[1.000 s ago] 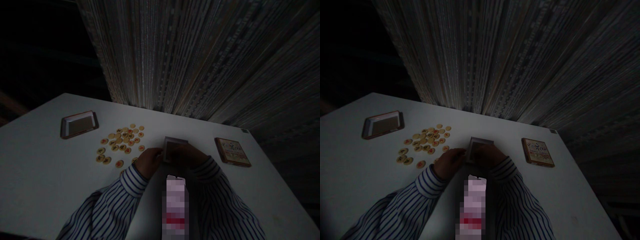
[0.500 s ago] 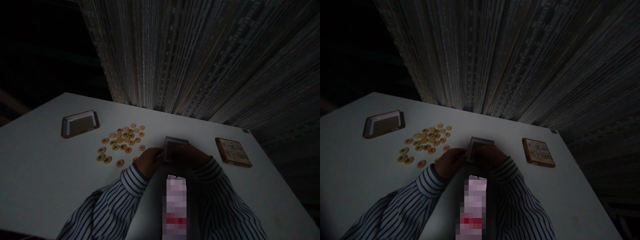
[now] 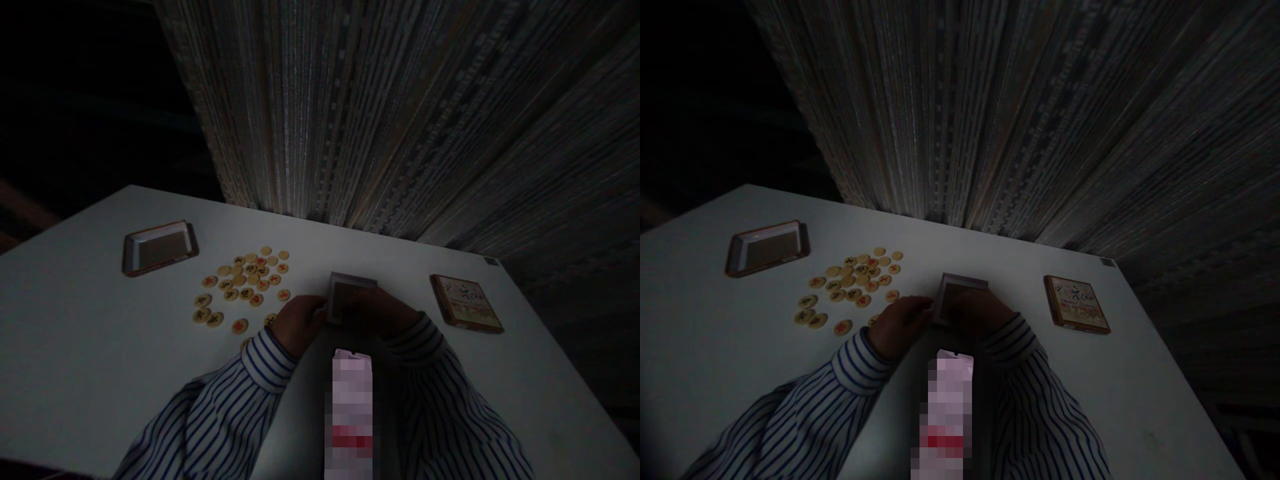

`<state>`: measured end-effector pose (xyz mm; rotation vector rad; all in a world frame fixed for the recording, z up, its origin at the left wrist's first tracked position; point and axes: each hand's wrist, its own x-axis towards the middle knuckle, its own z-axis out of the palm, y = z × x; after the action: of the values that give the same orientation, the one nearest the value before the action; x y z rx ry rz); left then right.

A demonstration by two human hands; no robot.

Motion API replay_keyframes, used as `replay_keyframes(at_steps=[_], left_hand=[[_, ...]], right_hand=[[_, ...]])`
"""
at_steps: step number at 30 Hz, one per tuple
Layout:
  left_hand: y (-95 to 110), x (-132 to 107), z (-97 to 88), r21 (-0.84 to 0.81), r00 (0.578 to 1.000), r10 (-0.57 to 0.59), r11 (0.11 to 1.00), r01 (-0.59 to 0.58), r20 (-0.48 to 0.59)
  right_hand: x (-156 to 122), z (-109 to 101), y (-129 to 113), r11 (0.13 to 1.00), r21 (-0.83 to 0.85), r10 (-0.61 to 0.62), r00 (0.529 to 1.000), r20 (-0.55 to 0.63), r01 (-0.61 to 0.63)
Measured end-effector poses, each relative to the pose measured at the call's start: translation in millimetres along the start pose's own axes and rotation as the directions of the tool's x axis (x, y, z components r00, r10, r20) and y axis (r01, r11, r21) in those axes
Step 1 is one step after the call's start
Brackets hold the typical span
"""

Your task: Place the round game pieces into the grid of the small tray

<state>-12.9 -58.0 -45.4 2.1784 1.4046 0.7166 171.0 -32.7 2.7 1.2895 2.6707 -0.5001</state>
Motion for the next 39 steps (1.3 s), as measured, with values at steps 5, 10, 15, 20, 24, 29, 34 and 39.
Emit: replay_keyframes(at_steps=[5,10,15,20,24,29,34,39], left_hand=[[0.4,-0.2,-0.3,0.003,1.000,-0.005,1.000,0.005,-0.012],[0.2,-0.7,-0.8,-0.009,1.000,0.009,1.000,-0.009,-0.022],[0.4,-1.3,-0.5,-0.011,0.999,0.005,1.000,-0.005,-0.035],[0.3,-1.3,-0.3,-0.017,0.999,0.014,1.000,-0.015,-0.034],[-0.2,-1.1,-1.5,-0.034,0.998,0.008,0.999,-0.010,-0.066],[-0.9,-0.7,-4.0,-0.086,0.991,-0.005,0.996,-0.007,-0.136],[-0.3,-1.4,-7.3,-0.119,0.981,-0.022,0.993,-0.001,-0.191],[1.2,-1.2,-9.3,-0.120,0.972,-0.029,0.993,0.001,-0.233]], right_hand=[[-4.0,-6.2,-1.3,1.000,-0.012,0.009,1.000,0.010,-0.009],[-9.6,-13.6,-0.8,0.997,0.006,0.078,0.997,-0.010,-0.078],[-11.1,-13.6,2.8,0.995,0.039,0.098,0.995,-0.011,-0.097],[-10.8,-13.7,6.4,0.997,-0.007,0.077,0.996,-0.040,-0.077],[-12.7,-18.5,7.5,0.994,-0.063,0.079,0.991,-0.104,-0.086],[-15.3,-21.9,5.5,0.983,-0.096,0.140,0.980,-0.144,-0.155],[-17.7,-24.1,2.3,0.979,-0.103,0.152,0.970,-0.192,-0.174],[-22.7,-27.5,-2.4,0.978,-0.114,0.145,0.963,-0.227,-0.174]])
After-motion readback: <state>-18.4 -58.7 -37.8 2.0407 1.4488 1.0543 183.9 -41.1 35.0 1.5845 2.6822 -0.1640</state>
